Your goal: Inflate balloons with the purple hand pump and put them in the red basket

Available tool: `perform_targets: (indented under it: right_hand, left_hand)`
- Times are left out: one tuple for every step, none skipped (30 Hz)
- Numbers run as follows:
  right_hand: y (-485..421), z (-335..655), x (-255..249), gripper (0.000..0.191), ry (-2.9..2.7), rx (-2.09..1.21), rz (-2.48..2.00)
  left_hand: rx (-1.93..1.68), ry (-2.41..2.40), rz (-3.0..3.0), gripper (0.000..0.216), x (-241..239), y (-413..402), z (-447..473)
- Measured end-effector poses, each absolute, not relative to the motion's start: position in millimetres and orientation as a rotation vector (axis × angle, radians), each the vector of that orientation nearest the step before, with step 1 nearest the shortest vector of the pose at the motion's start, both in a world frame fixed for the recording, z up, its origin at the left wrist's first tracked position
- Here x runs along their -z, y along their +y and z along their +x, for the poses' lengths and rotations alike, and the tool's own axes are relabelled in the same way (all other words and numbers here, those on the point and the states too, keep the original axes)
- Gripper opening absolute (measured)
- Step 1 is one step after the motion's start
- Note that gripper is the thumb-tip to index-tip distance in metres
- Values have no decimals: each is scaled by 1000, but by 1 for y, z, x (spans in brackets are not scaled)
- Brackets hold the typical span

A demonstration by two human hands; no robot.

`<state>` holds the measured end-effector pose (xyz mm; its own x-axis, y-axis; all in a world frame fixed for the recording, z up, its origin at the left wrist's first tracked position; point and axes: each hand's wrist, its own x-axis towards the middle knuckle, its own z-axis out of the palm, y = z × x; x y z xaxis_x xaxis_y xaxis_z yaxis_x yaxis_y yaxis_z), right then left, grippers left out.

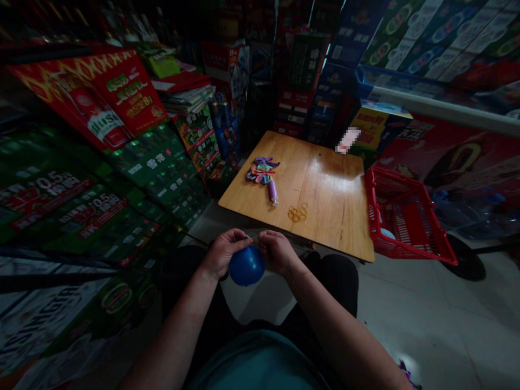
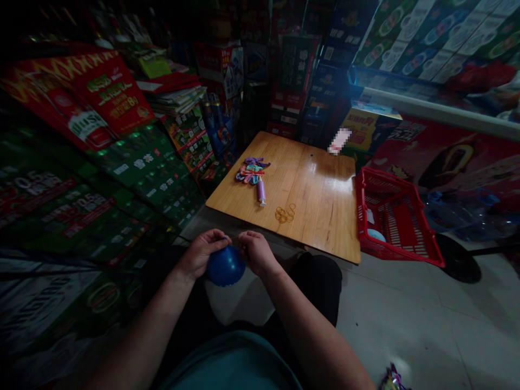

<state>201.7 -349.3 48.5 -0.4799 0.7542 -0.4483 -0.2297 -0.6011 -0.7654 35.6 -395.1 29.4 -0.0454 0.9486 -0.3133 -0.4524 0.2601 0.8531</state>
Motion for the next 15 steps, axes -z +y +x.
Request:
perform_targets:
  right_hand:
    - [-350,202,-48,13,-883,-2099,-1069]
    - [-350,202,-48,13,-931,-2092,-1070]
    - [-351,202,-48,12,-998,-2086,-1077]
    - [-351,202,-48,12,-1069,-2077,-1093]
    - [-350,202,-47,12,-1132,-2067,-1120]
    - [-350,202,-46,12,-1179,-2056,-1155]
    - [-349,202,-45,13,-1206,-2043,-1194]
    - [-347,201,-44,14,-1216,-2027,-1229]
    - [-346,201,-43,15,-1214,-2016,-1256]
    - [-344,200,-41,15,-1210,-2011,-1274]
    - [-342,200,-40,15,-1206,-2010,-1283]
    - [-341,200,-38,15,-1199,-2012,-1288]
    - [-340,199,-37,14,-1189,-2016,-1293]
    - [-339,199,-36,14,-1177,-2023,-1299]
    - [-338,199,-34,13,-1164,-2035,-1302]
  left_hand:
    - [-1253,1046,554,26,-29,-395,34]
    - [-1259,1027,512,26,-28,-394,33]
    - [-1270,1019,476,27,-27,-394,32]
    - [-1282,1018,447,27,-26,-393,32]
    - [-1292,1023,428,27,-25,-393,32]
    - [-1300,1034,426,28,-24,-393,33]
    - [-1309,1052,447,28,-24,-393,34]
    - [-1320,1081,490,27,-24,-393,37]
    - [-1334,1123,556,26,-24,-394,40]
    - [-1345,1173,642,25,-25,-394,43]
    - [-1345,1228,744,23,-26,-395,45]
    - [-1330,1280,853,21,-28,-396,48]
    - [-1303,1326,963,20,-30,-396,50]
    - [-1271,1363,1066,19,-32,-396,51]
    - [-1241,1392,1156,18,-34,-396,51]
